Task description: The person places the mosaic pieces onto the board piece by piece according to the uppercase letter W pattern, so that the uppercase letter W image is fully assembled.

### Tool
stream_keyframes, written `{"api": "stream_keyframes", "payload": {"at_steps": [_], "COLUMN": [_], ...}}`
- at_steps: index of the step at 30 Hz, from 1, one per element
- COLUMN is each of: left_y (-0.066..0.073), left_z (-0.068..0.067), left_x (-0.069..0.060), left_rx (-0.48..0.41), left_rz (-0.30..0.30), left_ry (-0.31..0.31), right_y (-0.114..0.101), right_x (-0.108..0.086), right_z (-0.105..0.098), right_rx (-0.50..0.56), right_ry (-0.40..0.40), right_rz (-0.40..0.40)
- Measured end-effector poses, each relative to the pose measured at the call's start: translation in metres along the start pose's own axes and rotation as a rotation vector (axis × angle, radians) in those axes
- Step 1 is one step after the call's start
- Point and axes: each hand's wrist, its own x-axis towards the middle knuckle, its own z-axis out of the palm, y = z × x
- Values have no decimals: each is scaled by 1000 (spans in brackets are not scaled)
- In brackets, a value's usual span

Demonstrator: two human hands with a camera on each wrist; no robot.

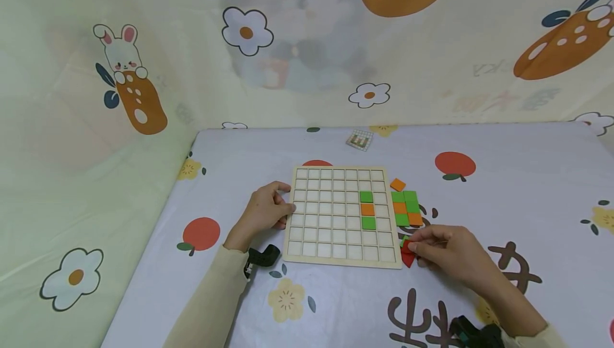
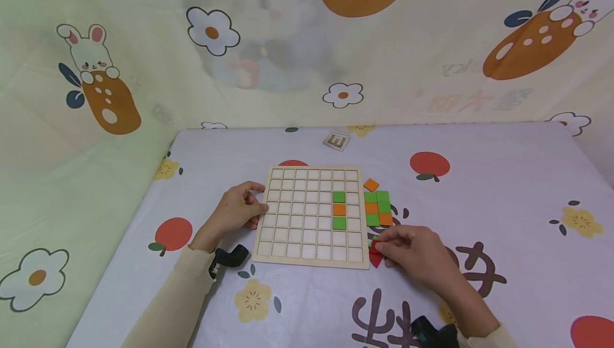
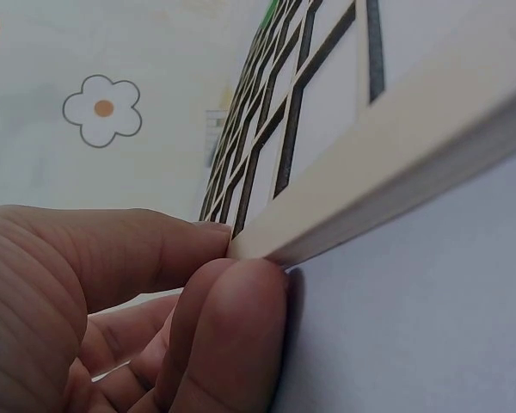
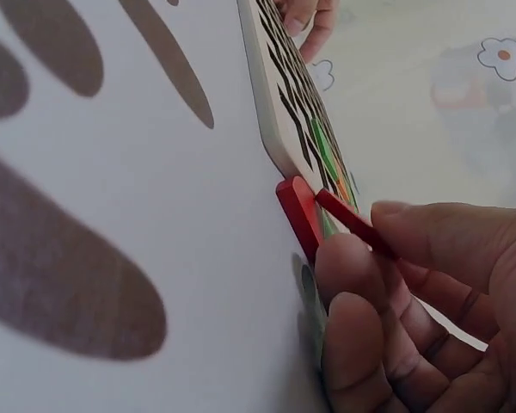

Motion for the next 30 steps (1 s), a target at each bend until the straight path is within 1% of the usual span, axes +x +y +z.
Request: {"api": "stream_keyframes", "payload": {"at_steps": [5,11,15,19,22,26,30], "left_y": [-2,-3,-2,-1,1,2,2], "left_z": [0,0,0,1,1,0,0], "left_x": [1,2,2,2,1,1,1], "left_rx": [-7,-11,-7,-15,-18,-4,3], "left_rz": [9,17,20,23,23,20,15], "left_ry": [-4,-5,-9,-15,-18,-11,-2], "right_y": [-2,-6,-11,-15,-15,-15,-15], "right_x": [3,9,12,12,8,2,1], "right_z": [1,0,1,5,8,12,16], "right_rx": [-6,48,46,-45,-129,-181,-208], "right_ry": [-5,-38,-24,28,53,32,16], "right_rz": [-3,-11,-15,-57,-129,-211,-236]}}
